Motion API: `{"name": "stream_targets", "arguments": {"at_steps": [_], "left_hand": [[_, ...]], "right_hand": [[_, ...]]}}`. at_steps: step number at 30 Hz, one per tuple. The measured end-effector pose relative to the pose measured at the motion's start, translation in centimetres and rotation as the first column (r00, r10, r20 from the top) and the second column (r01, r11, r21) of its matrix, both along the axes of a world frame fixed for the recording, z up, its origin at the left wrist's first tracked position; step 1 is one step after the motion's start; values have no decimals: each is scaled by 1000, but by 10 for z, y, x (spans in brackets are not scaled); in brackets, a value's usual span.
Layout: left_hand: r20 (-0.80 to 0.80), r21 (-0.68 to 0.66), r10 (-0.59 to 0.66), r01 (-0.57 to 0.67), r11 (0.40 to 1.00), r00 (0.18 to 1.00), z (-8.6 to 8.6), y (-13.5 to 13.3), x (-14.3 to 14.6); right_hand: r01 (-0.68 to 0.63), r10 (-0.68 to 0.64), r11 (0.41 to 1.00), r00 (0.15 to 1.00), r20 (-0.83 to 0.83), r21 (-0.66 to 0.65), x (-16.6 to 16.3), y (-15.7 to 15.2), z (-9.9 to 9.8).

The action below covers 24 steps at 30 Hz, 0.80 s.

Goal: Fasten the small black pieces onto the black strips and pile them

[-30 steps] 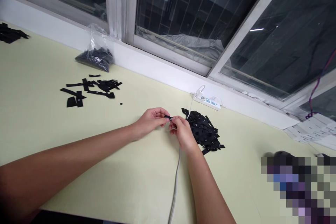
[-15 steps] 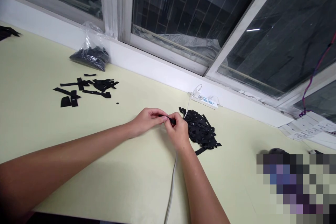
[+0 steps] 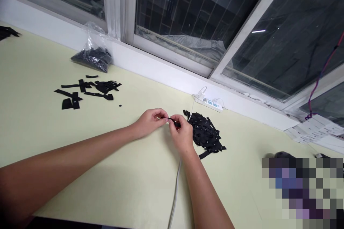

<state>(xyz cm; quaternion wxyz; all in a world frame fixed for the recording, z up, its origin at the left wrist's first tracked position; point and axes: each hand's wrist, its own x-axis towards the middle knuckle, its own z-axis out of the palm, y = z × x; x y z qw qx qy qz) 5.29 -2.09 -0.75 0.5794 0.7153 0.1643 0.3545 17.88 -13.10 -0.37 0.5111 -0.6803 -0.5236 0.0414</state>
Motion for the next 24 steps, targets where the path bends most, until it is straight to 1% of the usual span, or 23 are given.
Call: {"name": "stream_targets", "arguments": {"at_steps": [2,4,6,9,12,17,21,23,24], "left_hand": [[1,55,5,-5,998,1000,0,-1,-1],[10,67,-7,6,998,1000,-1,-3,-1],[31,40,-23,22,999,999,-1,-4,0],[61,-41,-63,65,997,996,-1,-3,1],[63,-87,-81,86,992,995,-2,-1,1],[21,-40,-17,18,999,1000,-3,2,0],[13,-6,31,-31,1000,999,-3,8,0],[32,-13,86,-85,996,996,-3,15,1],[48,-16,126,-126,992,991,-3,19,0]], "right_hand": [[-9,9,1000,1000,-6,-10,-1,1,-1],[1,-1,1000,1000,-22,-6,-2,1,-1],[18,-18,1000,999,-46,5,-3,1,-1],[37,-35,999,997,-65,28,-4,1,0],[25,-23,999,997,-74,30,-3,1,1],[-26,28,1000,991,-130,15,-2,4,0],[-88,77,996,968,-237,-36,0,7,-6],[-107,86,993,955,-285,-59,2,7,-10],[-98,74,992,956,-284,-73,3,7,-12]]}}
